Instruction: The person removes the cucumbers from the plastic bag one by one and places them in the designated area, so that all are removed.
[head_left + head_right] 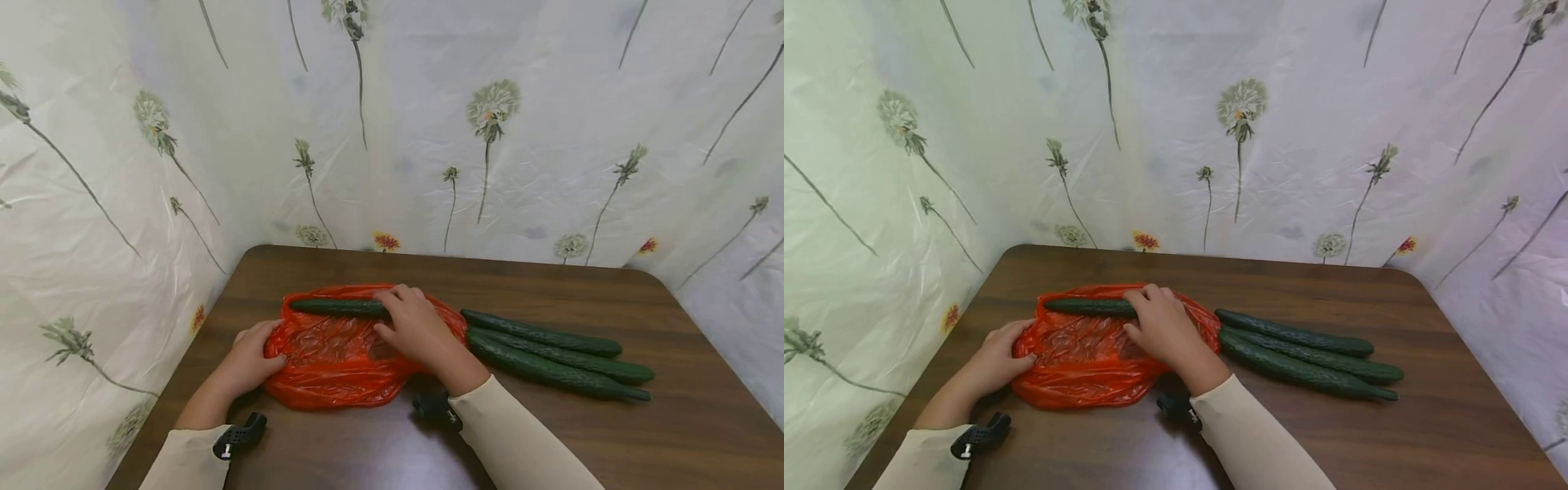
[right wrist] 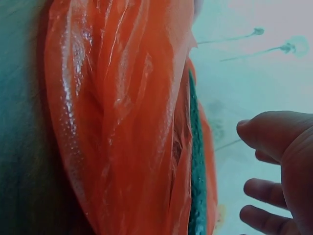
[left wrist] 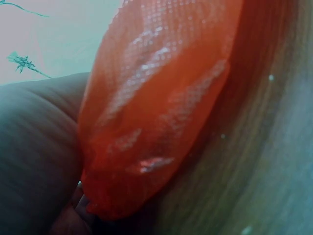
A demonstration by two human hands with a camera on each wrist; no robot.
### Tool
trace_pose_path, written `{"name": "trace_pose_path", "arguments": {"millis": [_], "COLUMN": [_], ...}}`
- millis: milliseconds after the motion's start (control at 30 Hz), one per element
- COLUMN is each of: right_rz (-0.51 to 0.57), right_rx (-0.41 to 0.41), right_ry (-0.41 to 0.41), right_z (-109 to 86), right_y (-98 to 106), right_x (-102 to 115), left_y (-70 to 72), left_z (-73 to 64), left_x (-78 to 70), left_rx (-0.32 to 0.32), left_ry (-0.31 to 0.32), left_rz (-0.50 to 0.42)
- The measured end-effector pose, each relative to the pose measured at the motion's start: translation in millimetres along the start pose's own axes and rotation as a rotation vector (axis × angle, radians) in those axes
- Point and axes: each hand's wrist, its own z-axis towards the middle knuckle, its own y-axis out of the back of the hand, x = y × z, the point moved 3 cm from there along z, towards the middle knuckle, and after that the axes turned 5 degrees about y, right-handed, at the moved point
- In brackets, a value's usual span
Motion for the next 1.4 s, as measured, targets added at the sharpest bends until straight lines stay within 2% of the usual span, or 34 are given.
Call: {"name": "trace_pose_path", "arguments": {"millis": [167, 467, 767, 1067, 1400], "right_rz": [-0.010, -0.041, -0.052, -0.088, -0.050], "right_rx": [0.024, 0.070, 0.133, 0.161, 0.211], "right_ry": [0.016, 0.017, 0.057, 0.044, 0.030], "right_z": [8.1, 18.4, 34.0, 46.0, 54.2], "right_y": [-3, -9, -14, -26, -34], "right_x": [2, 1, 13, 14, 18], "left_y": [0.8, 2.0, 2.4, 2.1, 2.4], "left_z": [-1.0, 2.6, 3.3, 1.9, 3.0], "left_x": [2.4, 0.8, 1.4, 1.6, 4.6], "left_rx": [0.005, 0.000, 0.012, 0.003, -0.002], "left_ry": [0.011, -0.015, 0.016, 0.004, 0.004], "left_rz": [-0.004, 0.009, 0.000, 0.014, 0.012]}}
